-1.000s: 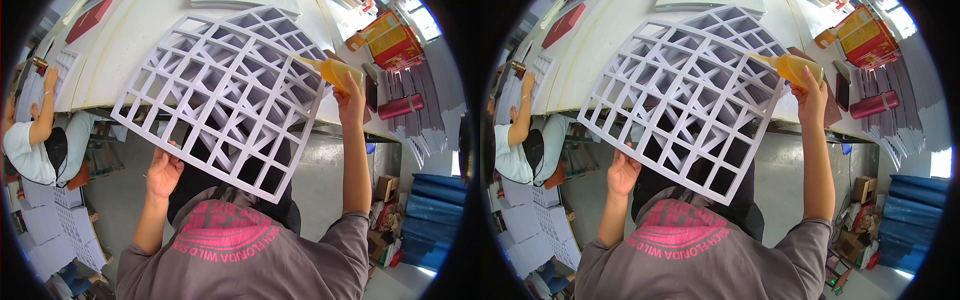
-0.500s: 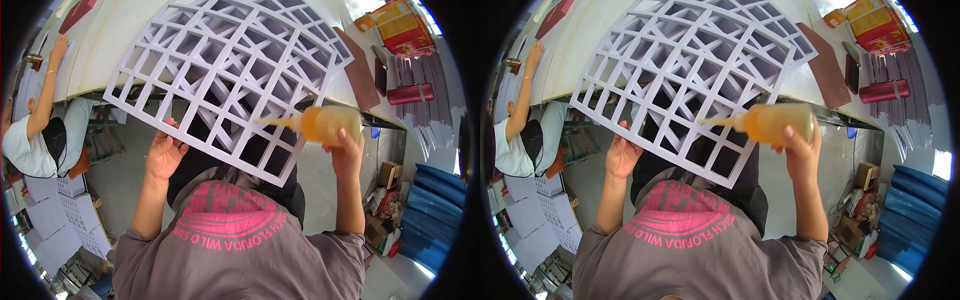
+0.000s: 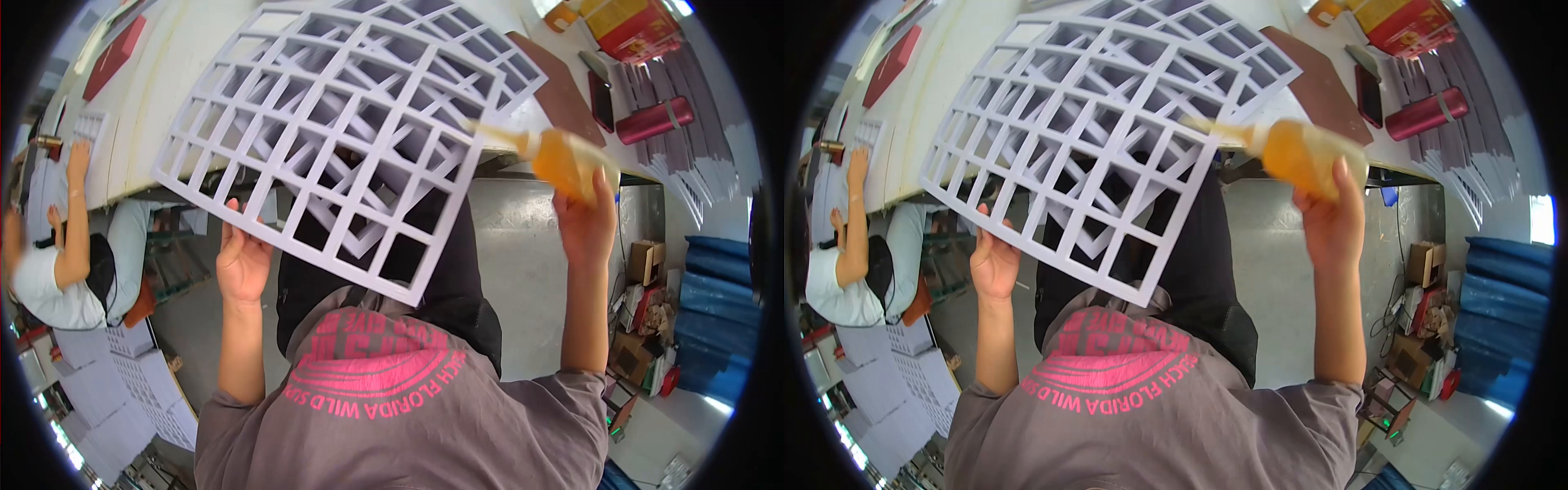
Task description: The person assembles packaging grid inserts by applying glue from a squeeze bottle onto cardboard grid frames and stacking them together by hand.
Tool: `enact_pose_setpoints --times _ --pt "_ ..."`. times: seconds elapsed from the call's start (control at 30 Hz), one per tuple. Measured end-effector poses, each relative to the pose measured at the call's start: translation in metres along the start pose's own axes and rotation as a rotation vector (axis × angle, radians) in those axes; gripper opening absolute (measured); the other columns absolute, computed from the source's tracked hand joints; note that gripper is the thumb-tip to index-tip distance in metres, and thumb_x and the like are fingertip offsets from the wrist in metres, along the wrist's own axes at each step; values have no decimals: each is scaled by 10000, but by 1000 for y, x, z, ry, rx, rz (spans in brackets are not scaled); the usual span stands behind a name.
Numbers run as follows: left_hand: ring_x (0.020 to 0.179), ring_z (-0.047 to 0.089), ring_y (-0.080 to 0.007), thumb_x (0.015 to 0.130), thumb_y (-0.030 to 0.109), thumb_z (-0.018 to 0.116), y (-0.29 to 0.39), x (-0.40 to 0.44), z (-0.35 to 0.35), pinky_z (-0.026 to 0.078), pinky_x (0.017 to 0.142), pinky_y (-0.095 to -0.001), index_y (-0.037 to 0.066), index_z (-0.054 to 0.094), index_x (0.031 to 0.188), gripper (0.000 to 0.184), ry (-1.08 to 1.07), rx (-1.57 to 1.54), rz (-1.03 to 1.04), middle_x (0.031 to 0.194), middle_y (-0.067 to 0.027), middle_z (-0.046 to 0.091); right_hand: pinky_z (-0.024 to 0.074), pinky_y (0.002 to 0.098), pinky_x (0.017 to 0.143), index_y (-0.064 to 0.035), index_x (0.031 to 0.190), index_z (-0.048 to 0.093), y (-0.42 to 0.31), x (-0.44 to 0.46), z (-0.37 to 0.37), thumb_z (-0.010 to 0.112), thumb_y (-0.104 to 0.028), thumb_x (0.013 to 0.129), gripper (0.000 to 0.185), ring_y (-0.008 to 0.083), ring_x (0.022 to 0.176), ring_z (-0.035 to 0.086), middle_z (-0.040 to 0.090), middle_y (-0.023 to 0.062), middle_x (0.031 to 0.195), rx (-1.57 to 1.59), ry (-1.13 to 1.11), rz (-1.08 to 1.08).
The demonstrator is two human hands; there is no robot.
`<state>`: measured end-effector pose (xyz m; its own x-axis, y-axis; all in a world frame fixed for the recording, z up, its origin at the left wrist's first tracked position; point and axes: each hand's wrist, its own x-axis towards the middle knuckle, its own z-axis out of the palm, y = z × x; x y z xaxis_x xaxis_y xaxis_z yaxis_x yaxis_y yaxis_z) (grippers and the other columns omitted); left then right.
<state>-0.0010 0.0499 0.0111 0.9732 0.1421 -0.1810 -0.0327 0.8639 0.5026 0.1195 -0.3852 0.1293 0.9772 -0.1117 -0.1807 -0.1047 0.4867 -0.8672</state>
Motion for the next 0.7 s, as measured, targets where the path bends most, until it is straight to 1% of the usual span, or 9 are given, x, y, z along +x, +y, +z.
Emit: enact_pose_setpoints --times 0.03,0.13,0.23,0.27,0.3,0.47,0.57,0.6,0.7 --pt "1082 566 -194 918 106 535 2 0 0 490 898 -364 164 443 1347 442 39 24 1 1253 -36 560 467 241 602 -33 1097 532 -6 17 1 613 -275 889 329 151 680 601 623 82 925 -67 108 -92" --pt "1079 568 -183 927 125 524 2 -2 11 490 892 -351 157 420 1365 451 73 12 -50 1261 -41 554 462 234 590 -30 1061 533 -15 63 -17 662 -265 860 336 143 679 603 617 77 898 -262 59 -246" --pt "1075 570 -182 925 133 532 -2 -9 14 491 878 -341 158 414 1369 460 87 14 -64 1267 -50 550 456 224 562 -21 1041 529 -18 89 -20 691 -250 839 346 138 659 604 614 79 877 -303 79 -247" --pt "1070 570 -180 923 144 538 -4 -10 12 493 860 -333 160 402 1377 474 107 36 -64 1276 -57 545 447 211 530 -16 1034 527 -15 97 -22 701 -260 831 362 139 636 605 612 81 870 -320 117 -279" --pt "1070 570 -179 923 146 539 -4 -10 12 492 859 -334 160 399 1378 477 89 28 -74 1278 -58 544 446 210 524 -15 1030 527 -15 98 -23 702 -261 829 363 139 627 603 613 81 871 -329 110 -283" --pt "1065 569 -176 926 150 534 -1 -13 13 493 848 -337 160 393 1381 476 51 16 -100 1283 -62 541 444 208 504 -11 1022 525 -18 77 -26 704 -255 816 366 137 586 592 618 87 853 -386 24 -254" --pt "1073 568 -179 928 153 532 1 -10 15 494 854 -342 162 388 1385 479 80 61 -94 1290 -66 536 436 209 490 -7 1031 524 -14 48 -26 699 -249 812 370 137 557 579 617 89 823 -373 -1 -168" --pt "1079 566 -179 929 154 532 2 -10 14 494 860 -345 164 386 1387 481 55 53 -100 1292 -66 535 429 212 478 -4 1039 524 -13 37 -24 685 -251 818 368 136 544 574 615 86 802 -384 19 -137" --pt "1097 561 -181 929 152 531 5 -6 11 490 882 -354 171 379 1393 488 4 44 -112 1302 -67 527 424 216 471 3 1045 519 -7 6 -23 670 -254 820 374 133 541 571 614 93 816 -415 -5 -75"
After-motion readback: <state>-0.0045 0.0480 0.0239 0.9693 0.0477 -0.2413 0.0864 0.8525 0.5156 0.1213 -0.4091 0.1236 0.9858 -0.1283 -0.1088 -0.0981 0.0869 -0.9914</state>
